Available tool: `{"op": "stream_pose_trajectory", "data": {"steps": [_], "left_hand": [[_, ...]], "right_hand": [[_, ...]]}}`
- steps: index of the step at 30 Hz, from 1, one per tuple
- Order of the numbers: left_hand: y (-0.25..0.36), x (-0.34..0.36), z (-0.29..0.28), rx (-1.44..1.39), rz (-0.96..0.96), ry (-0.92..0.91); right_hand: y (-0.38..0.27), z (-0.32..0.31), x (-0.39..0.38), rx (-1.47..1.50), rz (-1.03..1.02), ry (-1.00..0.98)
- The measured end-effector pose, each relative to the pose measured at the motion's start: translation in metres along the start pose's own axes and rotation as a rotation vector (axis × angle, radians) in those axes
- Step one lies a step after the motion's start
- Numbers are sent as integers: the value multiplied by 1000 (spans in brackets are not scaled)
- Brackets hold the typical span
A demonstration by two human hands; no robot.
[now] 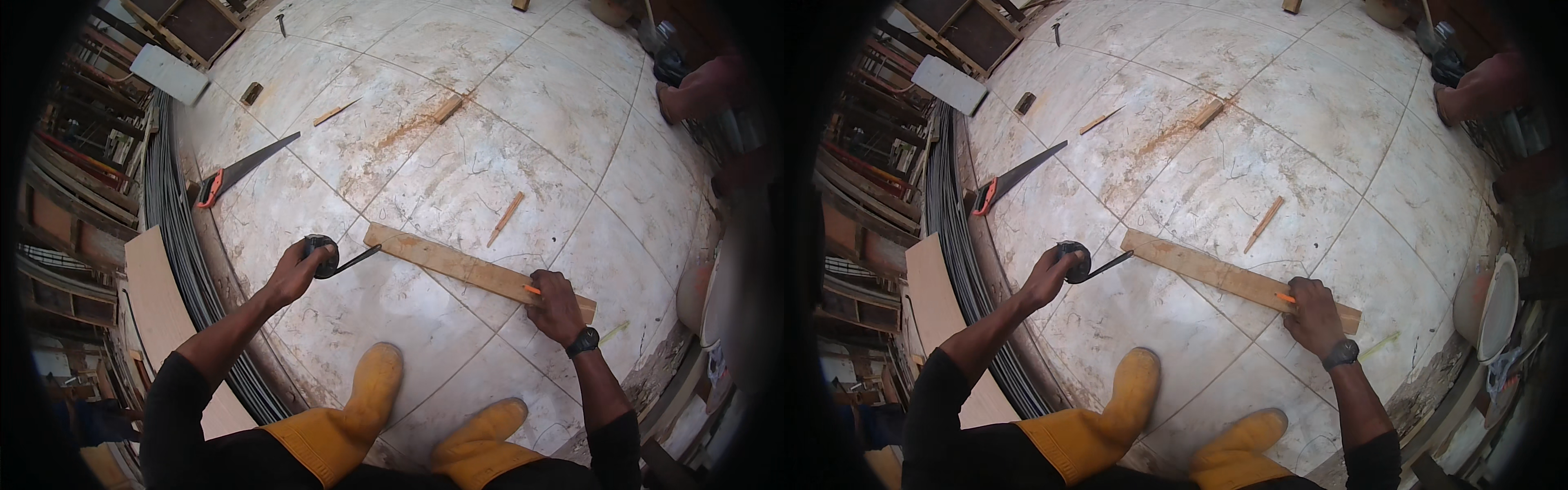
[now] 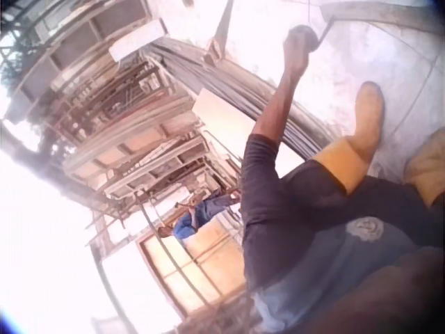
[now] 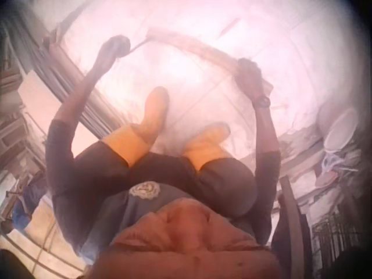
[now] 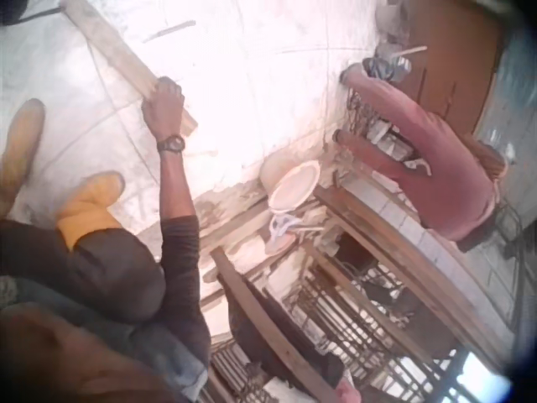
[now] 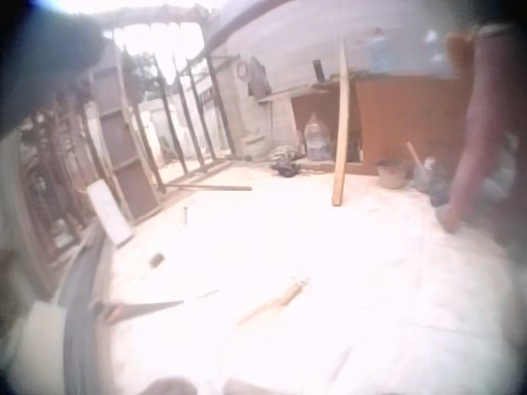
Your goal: The person saws a wooden plank by hand and later uses a measuring tape and pencil to mark another wooden piece.
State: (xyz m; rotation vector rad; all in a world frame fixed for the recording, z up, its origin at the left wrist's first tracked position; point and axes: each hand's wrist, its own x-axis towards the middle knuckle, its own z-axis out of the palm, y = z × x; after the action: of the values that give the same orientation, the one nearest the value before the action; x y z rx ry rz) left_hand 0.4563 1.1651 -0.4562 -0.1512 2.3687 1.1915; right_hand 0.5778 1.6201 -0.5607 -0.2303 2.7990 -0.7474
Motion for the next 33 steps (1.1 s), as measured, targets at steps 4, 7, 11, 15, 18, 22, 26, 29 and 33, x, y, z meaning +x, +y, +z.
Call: {"op": "stream_pose_trajectory", "data": {"steps": [4,7,11,15,18,22,26,29,33], "left_hand": [[-19,-40,-13,-43,-124,14],[-29,-56,-17,-74,-105,-68],[-43,-79,-22,-56,-174,-70],[-68,-93,-13,-126,-239,-114],[-72,-94,2,-103,-284,-143],[-64,-89,14,158,-223,-328],[-39,-83,20,496,207,-691],[-6,-83,35,240,-141,-959],[-20,-109,36,-134,-258,-1036]], "right_hand": [[-35,2,23,114,-151,5],[-63,4,48,105,-185,-85],[-103,28,76,69,-319,-59],[-129,90,75,-106,-380,231],[-137,91,53,-6,-364,206],[-127,98,5,141,-409,79],[-74,46,20,32,-144,273],[-40,28,48,40,-153,167],[-48,17,78,258,-86,-26]]}}
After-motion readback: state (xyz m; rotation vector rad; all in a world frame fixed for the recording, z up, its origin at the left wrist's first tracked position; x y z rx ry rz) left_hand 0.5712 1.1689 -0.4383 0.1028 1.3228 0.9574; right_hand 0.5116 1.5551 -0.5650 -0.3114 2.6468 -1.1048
